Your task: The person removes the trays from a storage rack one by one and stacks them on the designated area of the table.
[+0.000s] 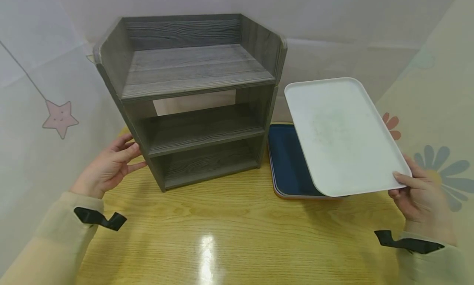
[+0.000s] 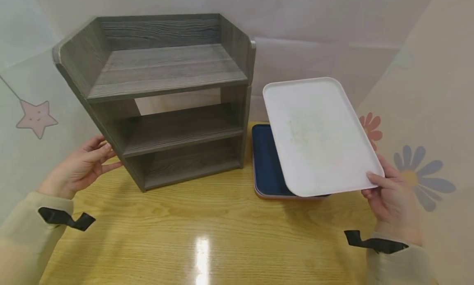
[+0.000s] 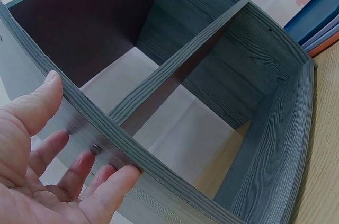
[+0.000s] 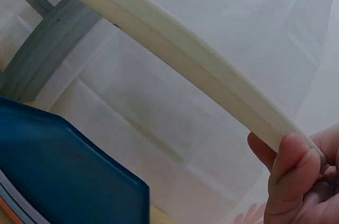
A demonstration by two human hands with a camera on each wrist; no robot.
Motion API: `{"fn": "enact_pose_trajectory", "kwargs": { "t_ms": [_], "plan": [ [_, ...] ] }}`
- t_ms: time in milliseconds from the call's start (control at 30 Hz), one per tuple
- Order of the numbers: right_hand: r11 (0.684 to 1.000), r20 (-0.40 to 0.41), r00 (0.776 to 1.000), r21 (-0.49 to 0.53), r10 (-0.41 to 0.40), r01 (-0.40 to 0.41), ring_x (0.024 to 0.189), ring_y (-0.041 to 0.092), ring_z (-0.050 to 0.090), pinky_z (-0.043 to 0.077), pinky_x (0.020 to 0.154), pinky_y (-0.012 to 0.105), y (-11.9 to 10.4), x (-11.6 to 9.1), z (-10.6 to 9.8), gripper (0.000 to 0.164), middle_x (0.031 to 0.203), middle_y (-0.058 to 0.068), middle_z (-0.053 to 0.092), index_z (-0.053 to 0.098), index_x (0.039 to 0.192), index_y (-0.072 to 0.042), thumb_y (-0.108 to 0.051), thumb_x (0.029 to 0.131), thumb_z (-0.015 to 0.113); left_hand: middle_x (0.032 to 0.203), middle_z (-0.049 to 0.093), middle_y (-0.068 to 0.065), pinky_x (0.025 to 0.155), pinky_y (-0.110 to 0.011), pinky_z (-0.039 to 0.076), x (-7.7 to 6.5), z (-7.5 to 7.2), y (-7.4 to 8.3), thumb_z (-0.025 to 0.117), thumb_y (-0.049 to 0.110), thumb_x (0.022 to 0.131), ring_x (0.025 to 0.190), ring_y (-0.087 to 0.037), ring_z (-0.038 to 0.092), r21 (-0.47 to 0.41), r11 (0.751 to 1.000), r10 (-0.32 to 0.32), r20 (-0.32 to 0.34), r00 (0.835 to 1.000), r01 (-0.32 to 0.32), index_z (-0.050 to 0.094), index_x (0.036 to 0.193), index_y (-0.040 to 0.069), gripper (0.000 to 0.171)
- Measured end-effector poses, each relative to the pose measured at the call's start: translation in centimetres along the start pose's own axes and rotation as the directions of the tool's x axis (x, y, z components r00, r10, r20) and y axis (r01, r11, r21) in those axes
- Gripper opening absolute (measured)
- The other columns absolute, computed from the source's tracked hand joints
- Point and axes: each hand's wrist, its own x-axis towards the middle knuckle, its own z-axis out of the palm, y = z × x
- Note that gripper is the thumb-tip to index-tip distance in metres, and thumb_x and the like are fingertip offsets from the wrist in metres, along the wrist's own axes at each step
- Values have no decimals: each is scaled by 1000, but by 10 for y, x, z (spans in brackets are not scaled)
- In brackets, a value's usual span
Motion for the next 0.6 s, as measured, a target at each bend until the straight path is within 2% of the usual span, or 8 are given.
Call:
{"fn": "enact_pose_trajectory", "kwargs": {
  "t_ms": [133,367,600],
  "plan": [
    [999,-36,998,-12,44,-44,69,31,65,51,48,31,8,3,1,52,112,17,65,53,136,-8,15,98,26,125,42,-3,83,-32,54,0,-1,0,49,11,101,109,-11,58,-4,1000,7,5,1000,-7,37,138,19,40],
    [997,-99,992,-23,73,-75,59,27,62,50,47,30,25,8,2,53,107,15,67,60,130,-10,16,98,28,123,46,-2,83,-32,54,0,-2,-1,48,10,101,109,-11,58,-13,1000,21,22,1000,-21,37,139,18,41],
    [993,-212,972,-29,102,-111,50,24,58,50,45,28,36,10,-3,52,101,12,67,67,120,-12,17,96,32,124,45,-2,83,-32,54,0,-2,-1,48,11,101,109,-11,58,-5,1000,21,22,1000,-21,37,140,18,41]
  ]
}}
